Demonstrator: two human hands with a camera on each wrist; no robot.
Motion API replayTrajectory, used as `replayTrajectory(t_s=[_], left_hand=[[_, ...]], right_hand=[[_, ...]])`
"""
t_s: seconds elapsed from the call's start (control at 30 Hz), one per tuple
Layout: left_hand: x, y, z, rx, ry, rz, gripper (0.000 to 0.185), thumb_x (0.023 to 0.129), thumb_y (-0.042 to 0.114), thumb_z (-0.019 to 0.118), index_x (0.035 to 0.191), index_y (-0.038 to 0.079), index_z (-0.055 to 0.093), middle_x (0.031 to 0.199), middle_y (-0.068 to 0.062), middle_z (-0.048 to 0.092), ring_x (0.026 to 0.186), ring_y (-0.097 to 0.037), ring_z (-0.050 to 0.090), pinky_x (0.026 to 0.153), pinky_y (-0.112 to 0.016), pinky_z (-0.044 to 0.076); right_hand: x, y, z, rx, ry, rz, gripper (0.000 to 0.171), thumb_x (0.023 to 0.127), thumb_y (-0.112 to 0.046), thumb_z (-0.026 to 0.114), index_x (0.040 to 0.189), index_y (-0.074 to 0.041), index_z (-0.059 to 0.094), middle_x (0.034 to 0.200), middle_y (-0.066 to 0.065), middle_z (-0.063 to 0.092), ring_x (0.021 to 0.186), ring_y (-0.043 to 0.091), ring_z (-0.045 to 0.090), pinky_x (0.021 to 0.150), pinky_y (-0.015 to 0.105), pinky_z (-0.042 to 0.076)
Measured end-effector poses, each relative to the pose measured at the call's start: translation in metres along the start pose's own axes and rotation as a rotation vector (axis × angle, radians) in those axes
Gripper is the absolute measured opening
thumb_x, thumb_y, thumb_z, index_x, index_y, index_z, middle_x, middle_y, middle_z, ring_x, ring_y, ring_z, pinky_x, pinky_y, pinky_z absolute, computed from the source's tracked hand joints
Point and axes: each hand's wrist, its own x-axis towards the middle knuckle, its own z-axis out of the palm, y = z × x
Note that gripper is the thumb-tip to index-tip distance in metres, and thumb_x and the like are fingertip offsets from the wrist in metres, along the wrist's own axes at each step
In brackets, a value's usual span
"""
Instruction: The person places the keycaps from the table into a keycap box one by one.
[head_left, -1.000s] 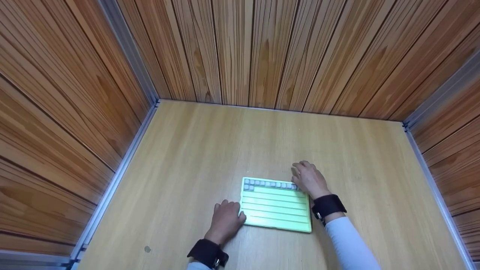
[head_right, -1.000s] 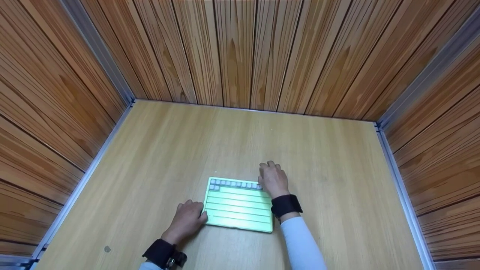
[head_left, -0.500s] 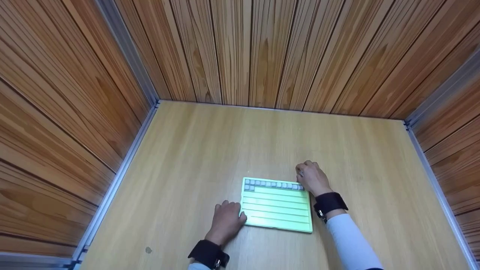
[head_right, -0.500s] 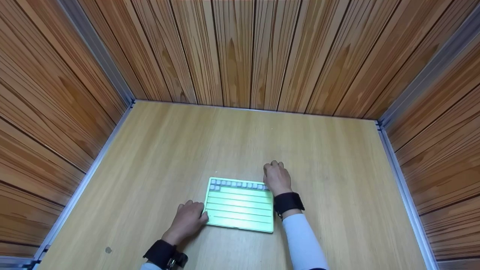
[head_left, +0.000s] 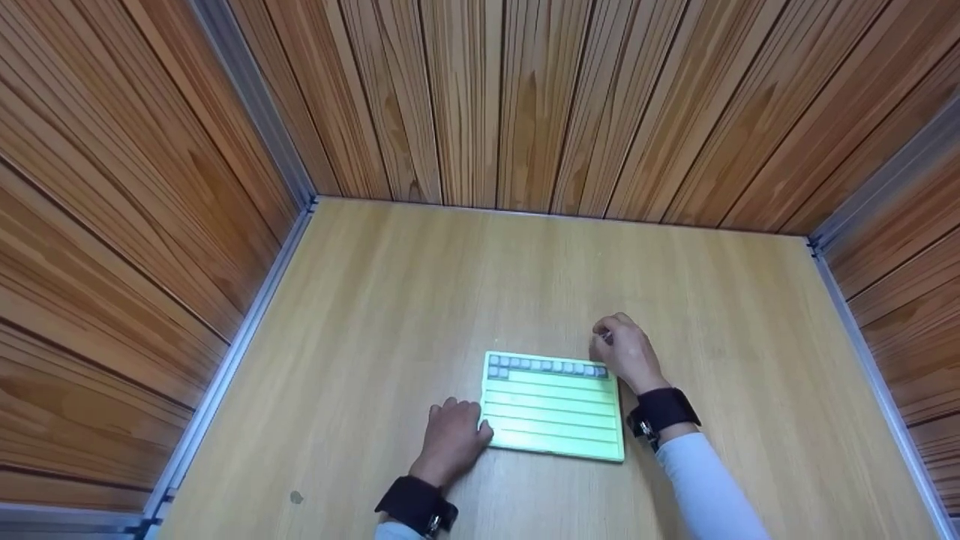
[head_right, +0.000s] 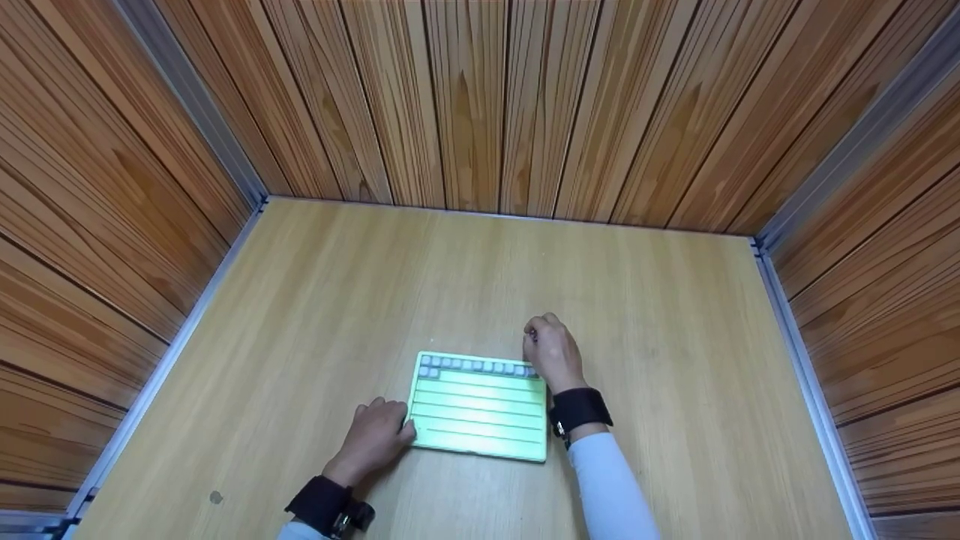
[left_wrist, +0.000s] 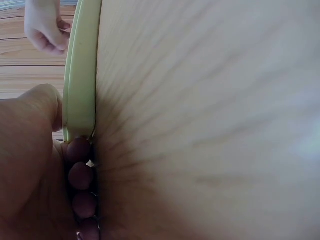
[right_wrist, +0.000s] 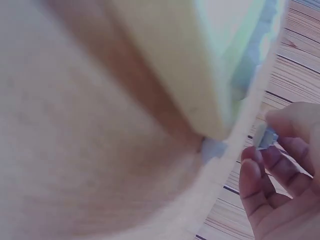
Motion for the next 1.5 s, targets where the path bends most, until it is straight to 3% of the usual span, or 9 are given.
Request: replayTrajectory(t_s=[0.2,0.43,0.63,0.83,1.1,1.27,1.5], left_hand=[[-0.002,-0.001,0.0,0.008,0.031,0.025,0.021,0.089,0.03,0.056,0.076,0.014,0.054,0.068,0.003,0.045,0.071,-0.02,0.036,0.071,-0.038,0.028],[-0.002,0.001,-0.003,-0.007,0.015,0.007,0.021,0.089,0.029,0.057,0.074,0.015,0.052,0.067,0.002,0.044,0.071,-0.021,0.035,0.072,-0.038,0.028],[-0.002,0.003,-0.001,-0.013,0.021,0.008,0.02,0.088,0.029,0.057,0.075,0.014,0.053,0.067,0.002,0.043,0.071,-0.02,0.035,0.073,-0.038,0.028],[-0.003,0.002,0.0,-0.001,0.026,0.014,0.02,0.088,0.029,0.057,0.078,0.012,0.058,0.069,0.002,0.045,0.073,-0.02,0.036,0.073,-0.038,0.029],[-0.002,0.0,-0.002,-0.001,0.034,0.022,0.02,0.088,0.029,0.057,0.076,0.013,0.055,0.069,0.002,0.045,0.072,-0.02,0.037,0.073,-0.039,0.029],[-0.002,0.001,-0.001,-0.006,0.031,0.02,0.02,0.088,0.03,0.057,0.077,0.014,0.055,0.069,0.002,0.046,0.073,-0.02,0.037,0.074,-0.039,0.029],[-0.002,0.0,-0.001,-0.008,0.012,0.008,0.021,0.088,0.029,0.056,0.073,0.016,0.051,0.067,0.003,0.043,0.072,-0.02,0.035,0.072,-0.038,0.027]], right_hand=[[-0.006,-0.008,-0.003,0.177,-0.019,0.03,0.011,0.094,-0.005,0.065,0.104,-0.001,0.065,0.106,0.014,0.06,0.098,0.03,0.064,0.087,0.043,0.052],[-0.014,-0.015,-0.002,0.257,-0.06,0.019,0.029,0.092,0.001,0.064,0.121,0.005,0.065,0.118,0.018,0.06,0.111,0.033,0.062,0.094,0.042,0.053],[-0.017,-0.02,0.0,0.311,-0.079,0.085,0.022,0.091,0.0,0.065,0.112,0.003,0.064,0.117,0.015,0.057,0.114,0.033,0.061,0.096,0.04,0.052],[-0.019,-0.025,0.003,0.314,-0.062,0.054,0.026,0.091,0.001,0.066,0.117,0.003,0.067,0.115,0.015,0.058,0.111,0.031,0.062,0.095,0.039,0.053],[-0.021,-0.03,0.008,0.252,-0.034,-0.031,0.02,0.089,0.0,0.069,0.108,-0.004,0.074,0.104,0.007,0.065,0.09,0.02,0.062,0.079,0.031,0.052],[-0.02,-0.033,0.011,0.274,-0.048,-0.051,0.019,0.088,0.0,0.07,0.108,-0.001,0.072,0.106,0.008,0.063,0.088,0.018,0.062,0.078,0.025,0.051],[-0.019,-0.038,0.015,0.279,-0.038,-0.098,0.019,0.086,0.003,0.07,0.105,0.001,0.07,0.106,0.009,0.063,0.087,0.017,0.063,0.079,0.027,0.054]])
